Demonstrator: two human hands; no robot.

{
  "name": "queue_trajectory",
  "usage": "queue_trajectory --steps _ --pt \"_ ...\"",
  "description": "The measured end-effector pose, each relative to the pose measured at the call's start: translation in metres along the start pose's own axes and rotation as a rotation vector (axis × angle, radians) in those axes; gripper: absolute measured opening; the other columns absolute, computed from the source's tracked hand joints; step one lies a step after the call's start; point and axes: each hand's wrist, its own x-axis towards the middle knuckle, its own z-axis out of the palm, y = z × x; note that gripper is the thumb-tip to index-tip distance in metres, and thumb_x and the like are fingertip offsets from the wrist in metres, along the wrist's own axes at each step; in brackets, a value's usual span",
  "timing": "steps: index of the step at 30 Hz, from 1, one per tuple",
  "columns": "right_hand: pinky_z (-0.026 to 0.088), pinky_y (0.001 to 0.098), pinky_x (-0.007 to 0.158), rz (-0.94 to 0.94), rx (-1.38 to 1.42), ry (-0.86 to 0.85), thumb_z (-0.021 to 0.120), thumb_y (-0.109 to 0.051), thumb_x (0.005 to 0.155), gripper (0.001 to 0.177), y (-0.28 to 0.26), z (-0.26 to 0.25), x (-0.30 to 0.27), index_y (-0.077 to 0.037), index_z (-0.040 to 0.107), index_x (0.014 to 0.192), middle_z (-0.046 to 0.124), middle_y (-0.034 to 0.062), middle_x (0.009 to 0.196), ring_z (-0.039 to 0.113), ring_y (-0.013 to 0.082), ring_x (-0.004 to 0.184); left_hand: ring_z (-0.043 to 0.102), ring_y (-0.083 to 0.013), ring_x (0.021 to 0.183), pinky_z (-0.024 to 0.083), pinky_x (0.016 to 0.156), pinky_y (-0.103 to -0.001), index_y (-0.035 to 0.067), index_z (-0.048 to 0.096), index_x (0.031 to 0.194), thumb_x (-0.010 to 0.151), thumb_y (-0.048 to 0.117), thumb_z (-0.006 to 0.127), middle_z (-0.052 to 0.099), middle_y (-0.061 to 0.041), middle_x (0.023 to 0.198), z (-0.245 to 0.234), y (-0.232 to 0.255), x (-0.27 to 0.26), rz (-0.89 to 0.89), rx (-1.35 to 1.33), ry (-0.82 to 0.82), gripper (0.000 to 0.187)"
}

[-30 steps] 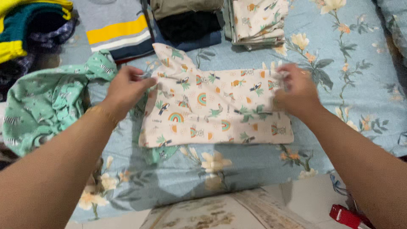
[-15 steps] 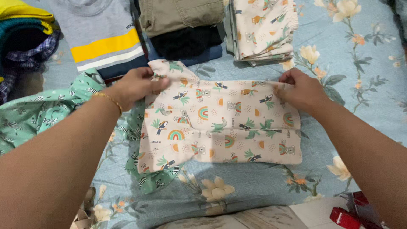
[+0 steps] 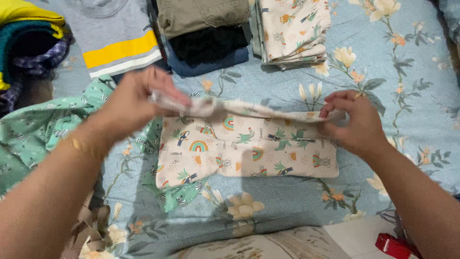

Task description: The person folds several items of clothing on a bed, including denim shorts, a red t-shirt, a black garment, a striped shirt, and patterned children's pajamas.

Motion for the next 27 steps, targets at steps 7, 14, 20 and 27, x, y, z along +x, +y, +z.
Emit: queue_trajectory --steps 7,14,20,27 --pt "0.049 0.0471 0.095 -0.001 -0.168 0.054 0.071 -0.004 0.075 0.016 0.006 0.018 -0.04 -0.012 0.081 0.085 0.073 0.0096 0.113 0.063 0.0303 0.112 0.058 -0.0165 0.088 0.045 0.087 -0.032 0.034 0.087 0.097 0.061 0.021 0.091 0.066 0.002 0.083 0.04 0.006 -0.078 -0.025 0.427 -0.007 0.039" --pt "0.053 0.0471 0.074 0.987 0.473 0.142 0.079 -0.039 0.093 0.052 0.007 0.039 -0.039 0.002 0.062 0.121 0.066 0.0248 0.112 0.071 0.033 0.093 0.072 -0.027 0.081 0.056 0.081 -0.04 0.017 0.081 0.107 0.093 0.05 0.072 0.077 -0.011 0.089 0.043 -0.001 -0.073 -0.43 0.44 0.008 0.036" --pt "0.058 0.0462 0.078 1.122 0.434 -0.174 0.085 -0.034 0.081 0.062 -0.033 0.024 -0.008 0.007 0.062 0.121 0.072 0.0207 0.105 0.072 0.0334 0.095 0.071 -0.0272 0.084 0.054 0.076 -0.038 0.019 0.05 0.133 0.077 0.035 0.086 0.076 -0.015 0.09 0.053 -0.02 -0.048 -0.099 0.427 -0.225 0.068" --pt "0.065 0.046 0.078 0.86 0.675 -0.397 0.08 -0.03 0.077 0.056 -0.168 -0.019 0.016 0.003 0.059 0.118 0.073 0.0193 0.097 0.076 0.0314 0.087 0.07 -0.0266 0.096 0.061 0.082 -0.044 0.025 0.039 0.151 0.088 0.051 0.064 0.069 -0.009 0.104 0.024 0.018 -0.068 -0.537 -0.826 0.098 0.073"
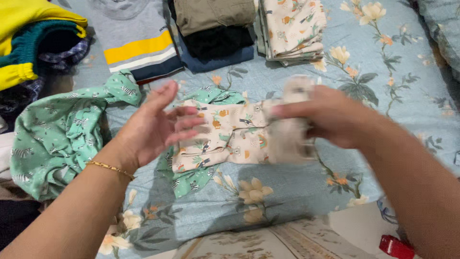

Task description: The person folds several items of clothing on a bed, including denim shorts, a red t-shirt, a black garment, a striped shirt, and patterned children's pajamas.

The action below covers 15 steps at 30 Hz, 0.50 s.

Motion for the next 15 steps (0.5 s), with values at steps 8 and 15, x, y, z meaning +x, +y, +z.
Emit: queue_trajectory --steps 8,15 --pt "0.057 0.0331 0.065 -0.231 0.3 -0.267 0.072 -0.024 0.087 0.05 0.001 0.149 0.029 -0.011 0.054 0.132 0.071 0.0041 0.106 0.071 0.0151 0.081 0.072 -0.0175 0.099 0.062 0.083 -0.037 0.01 0.062 0.127 0.095 0.044 0.061 0.074 -0.004 0.111 -0.018 -0.039 0.025 -0.134 -0.118 -0.202 0.046" --pt "0.053 0.0409 0.085 -0.047 0.153 0.192 0.067 -0.045 0.092 0.049 0.053 0.102 0.063 -0.011 0.057 0.126 0.068 0.0047 0.104 0.066 0.0192 0.099 0.072 -0.0228 0.095 0.06 0.08 -0.04 0.007 0.059 0.124 0.095 0.031 0.062 0.075 -0.01 0.107 -0.017 -0.063 0.047 0.268 0.243 0.161 0.037"
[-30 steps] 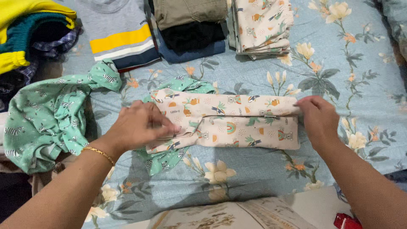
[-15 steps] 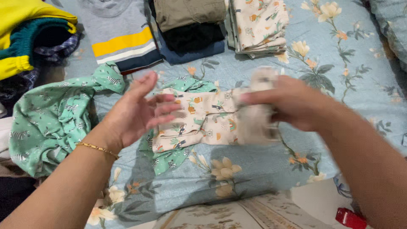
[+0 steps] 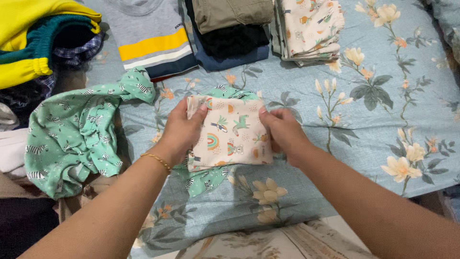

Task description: The person folds several items of clothing on a bed, including denim shorts, a red t-shirt, a black garment, a striped shirt, and patterned children's pajamas.

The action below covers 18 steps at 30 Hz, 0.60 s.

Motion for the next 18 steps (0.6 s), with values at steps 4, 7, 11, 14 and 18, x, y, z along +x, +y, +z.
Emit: queue_trajectory --steps 4,7,11,14,18 --pt "0.053 0.0452 0.083 0.156 0.086 -0.168 0.063 -0.049 0.093 0.049 -0.006 -0.002 0.013 -0.007 0.069 0.117 0.072 0.0077 0.098 0.067 0.0247 0.092 0.064 -0.0364 0.105 0.052 0.088 -0.052 0.006 0.046 0.134 0.094 0.039 0.069 0.065 -0.021 0.12 0.011 0.027 -0.013 0.188 0.57 0.324 0.056" --pt "0.056 0.0396 0.078 -0.025 0.199 -0.141 0.066 -0.035 0.093 0.035 -0.027 0.004 0.003 -0.008 0.068 0.114 0.074 0.006 0.097 0.07 0.021 0.088 0.054 -0.044 0.122 0.047 0.092 -0.059 0.008 0.048 0.135 0.093 0.051 0.063 0.055 -0.023 0.136 0.019 0.064 -0.03 -0.046 0.362 0.304 0.062" --pt "0.06 0.0316 0.072 -0.902 -0.186 -0.176 0.064 -0.024 0.1 0.023 -0.084 -0.005 -0.043 -0.006 0.066 0.114 0.075 0.0076 0.098 0.072 0.0132 0.084 0.04 -0.0481 0.145 0.043 0.097 -0.065 0.014 0.06 0.131 0.093 0.071 0.045 0.044 -0.022 0.157 0.031 0.096 -0.041 -0.54 -0.336 0.047 0.07" --pt "0.052 0.0299 0.065 -1.239 -0.566 -0.329 0.074 -0.024 0.09 0.029 -0.126 -0.017 -0.074 -0.013 0.07 0.115 0.075 0.0037 0.089 0.066 0.0103 0.075 0.054 -0.0476 0.133 0.046 0.097 -0.071 0.011 0.06 0.14 0.088 0.069 0.055 0.054 -0.021 0.148 0.032 0.097 -0.017 -0.359 -1.074 -0.674 0.079" --pt "0.047 0.0297 0.052 -0.864 -0.737 -0.386 0.081 -0.038 0.083 0.027 -0.148 -0.058 -0.081 -0.022 0.078 0.104 0.064 0.0019 0.057 0.062 0.0128 0.052 0.059 -0.0423 0.125 0.045 0.117 -0.056 -0.003 0.054 0.144 0.099 0.042 0.059 0.059 -0.024 0.139 0.053 0.092 0.022 -0.392 -1.295 -0.971 0.064"
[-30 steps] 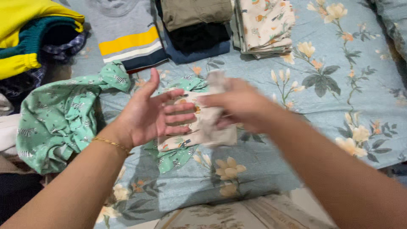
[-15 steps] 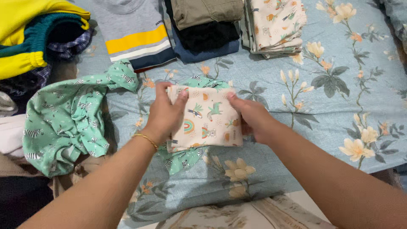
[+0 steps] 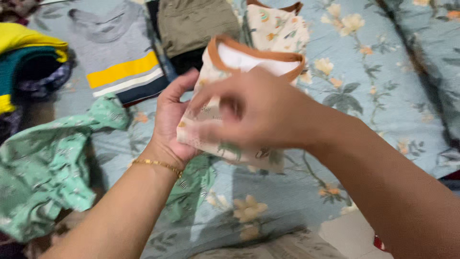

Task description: The person folds several items of clothing on a bed, including denim shorts, a red t-shirt, a black garment, a striped shirt, and patterned children's pajamas.

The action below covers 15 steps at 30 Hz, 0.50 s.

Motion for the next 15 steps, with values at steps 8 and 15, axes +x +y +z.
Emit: queue_trajectory --steps 8,15 --pt "0.052 0.0488 0.085 0.698 1.235 0.551 0.064 -0.055 0.09 0.067 0.126 -0.081 -0.003 -0.011 0.052 0.14 0.064 0.0134 0.133 0.062 0.0315 0.119 0.061 -0.0423 0.128 0.046 0.119 -0.058 -0.003 0.052 0.142 0.075 0.005 0.053 0.061 -0.023 0.139 0.012 0.012 0.136 0.188 0.18 -0.161 0.067" --pt "0.06 0.0416 0.093 0.276 0.972 0.476 0.068 -0.018 0.1 0.037 0.237 -0.117 0.061 -0.007 0.057 0.134 0.073 0.01 0.124 0.074 0.0225 0.112 0.064 -0.0416 0.12 0.055 0.106 -0.058 -0.002 0.04 0.144 0.082 -0.002 0.055 0.06 -0.026 0.133 0.003 0.044 0.221 0.18 0.487 0.153 0.064"
